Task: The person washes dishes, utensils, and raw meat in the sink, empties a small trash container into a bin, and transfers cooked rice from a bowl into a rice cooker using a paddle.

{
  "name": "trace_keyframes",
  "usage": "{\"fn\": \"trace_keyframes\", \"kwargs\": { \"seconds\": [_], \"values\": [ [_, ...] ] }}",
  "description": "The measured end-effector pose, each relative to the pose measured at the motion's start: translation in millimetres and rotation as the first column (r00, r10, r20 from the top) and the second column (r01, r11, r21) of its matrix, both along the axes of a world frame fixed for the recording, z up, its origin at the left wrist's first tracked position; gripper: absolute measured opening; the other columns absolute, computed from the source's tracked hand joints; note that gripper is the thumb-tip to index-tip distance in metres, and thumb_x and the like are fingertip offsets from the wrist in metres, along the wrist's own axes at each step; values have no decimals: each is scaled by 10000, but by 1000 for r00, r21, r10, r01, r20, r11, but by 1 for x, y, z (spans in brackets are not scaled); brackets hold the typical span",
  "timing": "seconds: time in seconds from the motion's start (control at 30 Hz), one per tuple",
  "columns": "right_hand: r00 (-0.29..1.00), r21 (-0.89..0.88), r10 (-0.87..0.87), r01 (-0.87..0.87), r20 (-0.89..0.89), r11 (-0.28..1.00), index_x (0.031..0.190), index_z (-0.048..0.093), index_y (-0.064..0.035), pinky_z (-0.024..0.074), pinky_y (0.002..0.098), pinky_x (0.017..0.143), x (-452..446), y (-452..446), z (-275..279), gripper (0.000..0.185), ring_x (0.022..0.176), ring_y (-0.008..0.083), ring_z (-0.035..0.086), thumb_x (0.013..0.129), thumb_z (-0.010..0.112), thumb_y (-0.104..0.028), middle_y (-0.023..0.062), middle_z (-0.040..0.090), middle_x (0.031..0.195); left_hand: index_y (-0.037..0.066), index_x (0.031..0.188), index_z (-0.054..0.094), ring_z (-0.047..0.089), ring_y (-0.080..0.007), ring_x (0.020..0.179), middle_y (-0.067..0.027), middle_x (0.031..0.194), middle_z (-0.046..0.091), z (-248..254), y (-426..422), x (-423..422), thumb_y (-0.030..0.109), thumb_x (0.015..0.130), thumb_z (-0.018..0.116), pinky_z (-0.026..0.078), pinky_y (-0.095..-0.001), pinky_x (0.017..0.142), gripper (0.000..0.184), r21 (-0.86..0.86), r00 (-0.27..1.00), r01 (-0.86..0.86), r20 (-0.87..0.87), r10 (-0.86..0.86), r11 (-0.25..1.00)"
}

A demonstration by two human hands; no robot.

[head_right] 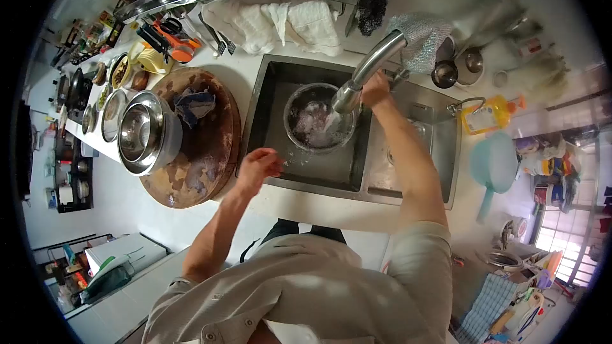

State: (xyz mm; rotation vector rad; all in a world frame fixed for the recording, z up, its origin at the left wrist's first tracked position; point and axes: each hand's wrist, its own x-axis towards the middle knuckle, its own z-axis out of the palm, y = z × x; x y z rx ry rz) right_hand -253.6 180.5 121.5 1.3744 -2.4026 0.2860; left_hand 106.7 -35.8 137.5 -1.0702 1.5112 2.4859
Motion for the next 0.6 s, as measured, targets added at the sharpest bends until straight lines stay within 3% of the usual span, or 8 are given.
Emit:
{"fn": "trace_keyframes", "kwargs": {
  "seconds": [0.07, 0.13, 0.2, 0.3, 0.4, 0.43, 0.5, 0.6],
  "values": [
    [989, 29, -50, 47, 137, 999, 1262, 495, 103, 388, 510, 1083, -11, 1, 22, 488, 1256, 448, 485, 879, 515, -199, 290, 516, 1318, 42, 1048, 637, 682, -204, 769, -109, 907, 706, 3, 16, -12, 170, 940, 631, 559, -340, 685, 168, 10, 999, 49, 19, -49, 999],
    [978, 466, -195, 209, -80, 859, 1288, 462, 133, 328, 519, 1131, -20, 6, 28, 524, 1305, 443, 442, 880, 511, -193, 308, 498, 1335, 16, 1064, 614, 653, -170, 768, -80, 887, 687, 1, 29, -20, 158, 923, 631, 534, -297, 697, 201, 17, 981, 176, 81, -177, 984],
    [983, 349, -152, 178, -100, 920, 1281, 465, 140, 308, 521, 1142, -16, 9, 20, 528, 1312, 448, 429, 874, 523, -192, 316, 489, 1340, 11, 1076, 613, 643, -163, 775, -74, 882, 675, -10, 34, -26, 153, 915, 630, 525, -290, 701, 215, 16, 977, 197, 76, -197, 980],
    [995, 91, -70, 77, -74, 993, 1154, 571, 23, 424, 468, 1012, 13, 6, -1, 379, 1190, 381, 532, 844, 580, -194, 224, 577, 1236, 0, 1115, 601, 624, -150, 783, -61, 878, 652, -40, 34, -42, 150, 895, 637, 513, -280, 706, 268, -7, 983, 166, 74, -165, 986],
    [814, 101, -120, 75, 569, 992, 1002, 617, -62, 491, 459, 829, 78, -19, 0, 194, 984, 350, 611, 906, 559, -220, 155, 646, 995, -8, 1176, 579, 614, -144, 797, -51, 890, 640, -79, 31, -64, 169, 868, 662, 511, -286, 719, 364, -15, 988, 102, 116, -99, 995],
    [758, 191, -127, 4, 640, 982, 1164, 607, -80, 458, 480, 939, 68, -19, -90, 286, 1116, 380, 574, 917, 571, -222, 195, 620, 1172, -12, 1208, 566, 611, -144, 811, -48, 901, 638, -87, 31, -72, 186, 854, 680, 512, -294, 731, 421, -10, 986, 83, 143, -81, 996],
    [377, 285, -335, 182, 864, 941, 1542, 256, -145, 260, 450, 1173, 81, -38, -125, 713, 1450, 372, 259, 931, 617, -205, 198, 286, 1564, -17, 1257, 533, 612, -154, 861, -59, 946, 638, -95, 32, -82, 207, 842, 699, 511, -305, 767, 499, 22, 992, 85, 94, -87, 996],
    [416, 186, -346, 378, 841, 907, 1560, 192, -135, 243, 432, 1187, 89, -64, -183, 783, 1473, 360, 205, 920, 638, -208, 183, 267, 1577, -21, 1327, 482, 599, -177, 980, -89, 1067, 621, -98, 36, -96, 242, 829, 722, 500, -322, 838, 613, 34, 991, 83, 101, -86, 996]
  ]
}}
